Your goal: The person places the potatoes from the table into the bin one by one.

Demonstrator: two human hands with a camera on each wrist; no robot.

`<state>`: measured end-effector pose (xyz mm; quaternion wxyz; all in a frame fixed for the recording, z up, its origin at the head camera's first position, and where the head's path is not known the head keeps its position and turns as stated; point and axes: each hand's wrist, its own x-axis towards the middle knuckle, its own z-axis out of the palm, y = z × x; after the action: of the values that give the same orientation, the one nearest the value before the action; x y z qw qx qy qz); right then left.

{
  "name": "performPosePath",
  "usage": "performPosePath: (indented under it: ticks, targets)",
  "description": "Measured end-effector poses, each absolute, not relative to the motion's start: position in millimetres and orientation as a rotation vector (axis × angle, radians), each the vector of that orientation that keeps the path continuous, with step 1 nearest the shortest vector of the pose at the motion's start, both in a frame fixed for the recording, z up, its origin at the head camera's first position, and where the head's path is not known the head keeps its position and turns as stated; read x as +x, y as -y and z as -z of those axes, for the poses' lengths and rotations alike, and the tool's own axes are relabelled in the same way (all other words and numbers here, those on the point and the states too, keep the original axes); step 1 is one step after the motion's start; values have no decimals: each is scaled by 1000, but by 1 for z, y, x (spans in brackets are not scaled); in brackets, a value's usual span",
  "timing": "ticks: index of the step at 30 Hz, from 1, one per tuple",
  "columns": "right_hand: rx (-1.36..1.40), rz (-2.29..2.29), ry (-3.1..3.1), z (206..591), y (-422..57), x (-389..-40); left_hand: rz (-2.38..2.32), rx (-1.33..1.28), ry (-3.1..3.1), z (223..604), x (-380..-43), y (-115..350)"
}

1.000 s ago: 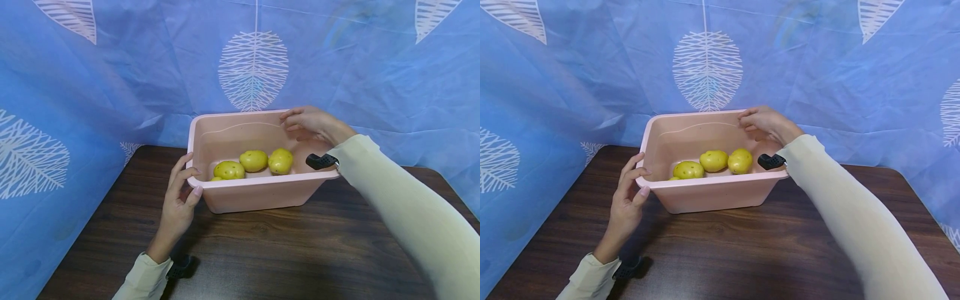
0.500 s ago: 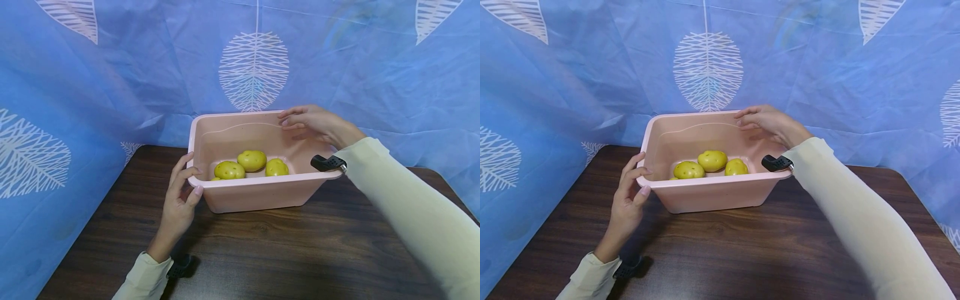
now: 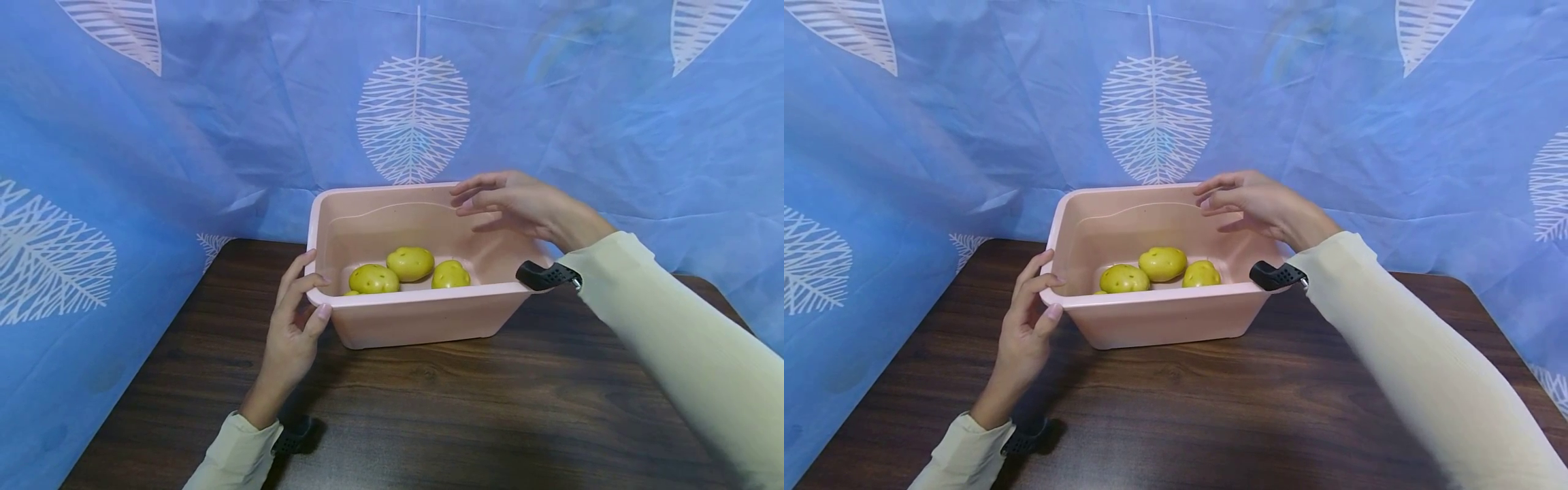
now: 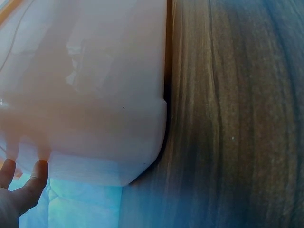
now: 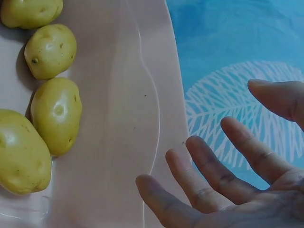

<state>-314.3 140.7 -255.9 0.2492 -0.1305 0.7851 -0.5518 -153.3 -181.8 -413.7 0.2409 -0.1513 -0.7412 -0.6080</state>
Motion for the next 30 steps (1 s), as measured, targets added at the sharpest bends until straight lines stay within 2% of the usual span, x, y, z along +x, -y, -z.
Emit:
performPosePath:
  ticks: [17,30]
  targets:
    - [-453,1512,-2147,251,-157,-285,1681,-404,2020,414,-153,180]
    - [-623,1498,-2151,251,-174,-244,1619,-408,2056,413,-152,181]
